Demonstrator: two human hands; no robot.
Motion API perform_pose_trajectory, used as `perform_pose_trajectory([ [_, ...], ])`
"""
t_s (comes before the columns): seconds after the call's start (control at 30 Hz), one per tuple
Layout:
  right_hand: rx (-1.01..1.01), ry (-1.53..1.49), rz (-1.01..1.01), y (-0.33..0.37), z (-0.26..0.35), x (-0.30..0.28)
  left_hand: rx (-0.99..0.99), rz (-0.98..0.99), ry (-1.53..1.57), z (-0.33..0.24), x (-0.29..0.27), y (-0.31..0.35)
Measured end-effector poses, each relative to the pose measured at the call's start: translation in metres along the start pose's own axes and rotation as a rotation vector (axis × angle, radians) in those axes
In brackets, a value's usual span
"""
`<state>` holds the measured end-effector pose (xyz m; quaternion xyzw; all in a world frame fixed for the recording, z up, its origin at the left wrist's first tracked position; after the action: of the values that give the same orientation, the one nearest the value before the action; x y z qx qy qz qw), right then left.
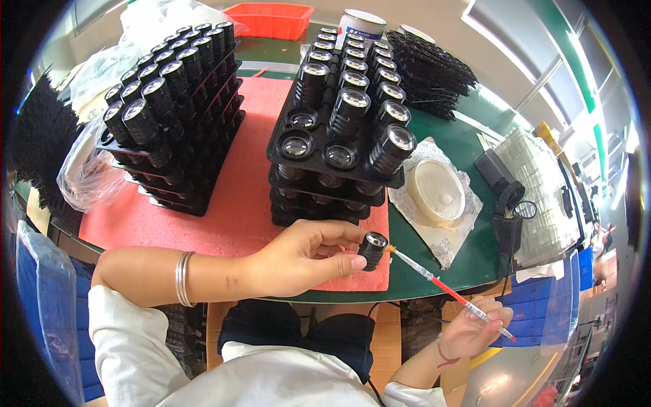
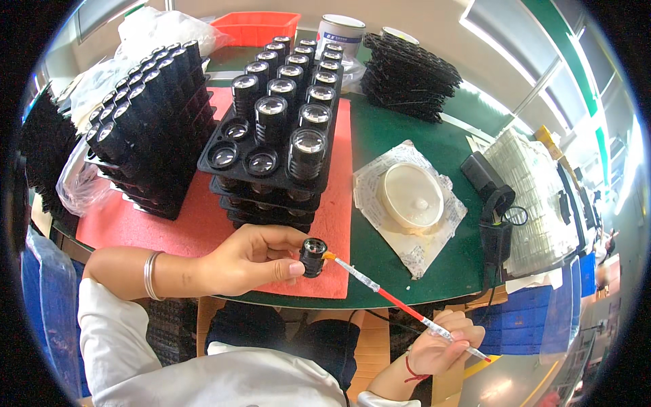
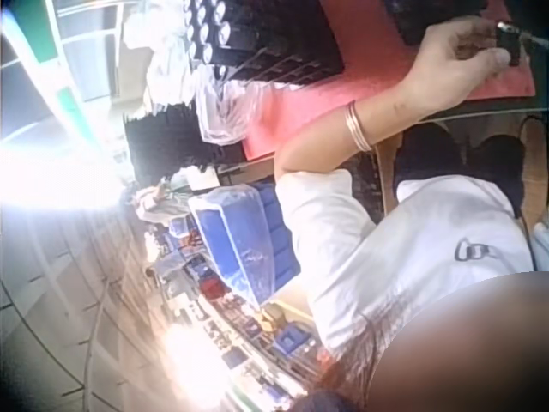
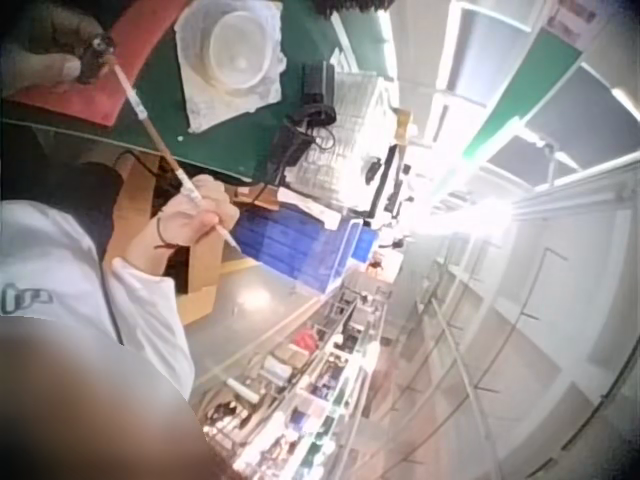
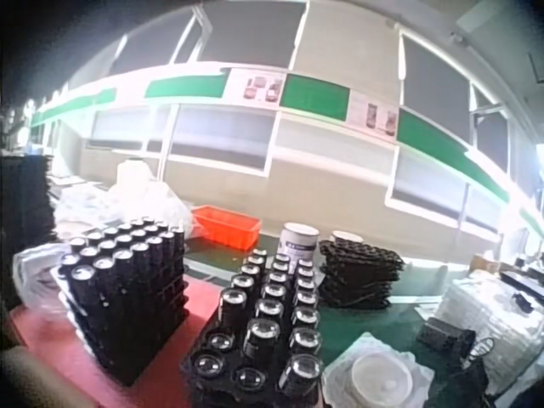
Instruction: Packaging stacks of component trays into plastic bags and securing them with rubber bands.
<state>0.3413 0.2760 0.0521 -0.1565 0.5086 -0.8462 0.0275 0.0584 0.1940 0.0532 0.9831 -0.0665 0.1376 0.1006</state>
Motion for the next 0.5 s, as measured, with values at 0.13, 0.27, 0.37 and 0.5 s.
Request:
perform_pose_trajectory([
  [0.13, 0.011, 0.049, -0.071, 0.002, -0.002, -0.001, -0.018, 0.006, 0.03, 0.0, 0.002, 0.0],
  [0.27, -0.05, 0.213, -0.006, 0.0, -0.003, -0.006, 0.011, 0.007, -0.042, 0.006, 0.002, -0.001],
  [0.37, -0.149, 0.492, 0.083, -0.009, -0.009, 0.0, 0.016, -0.007, -0.085, 0.003, 0.004, 0.001],
  [0.5, -0.082, 0.657, 0.265, -0.03, -0.027, 0.015, 0.015, -0.031, -0.141, -0.001, 0.006, 0.003],
])
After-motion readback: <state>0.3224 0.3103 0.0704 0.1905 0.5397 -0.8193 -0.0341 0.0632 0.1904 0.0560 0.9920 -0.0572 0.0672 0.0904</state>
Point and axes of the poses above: each hand's wrist, its own y-axis away from the middle knuckle, its own x-axis out of the palm, z = x × y, the point moved 4 cm from there along -y, towards the middle knuckle, and after that the axes turned 12 degrees about -x, right-handed, at the moved point
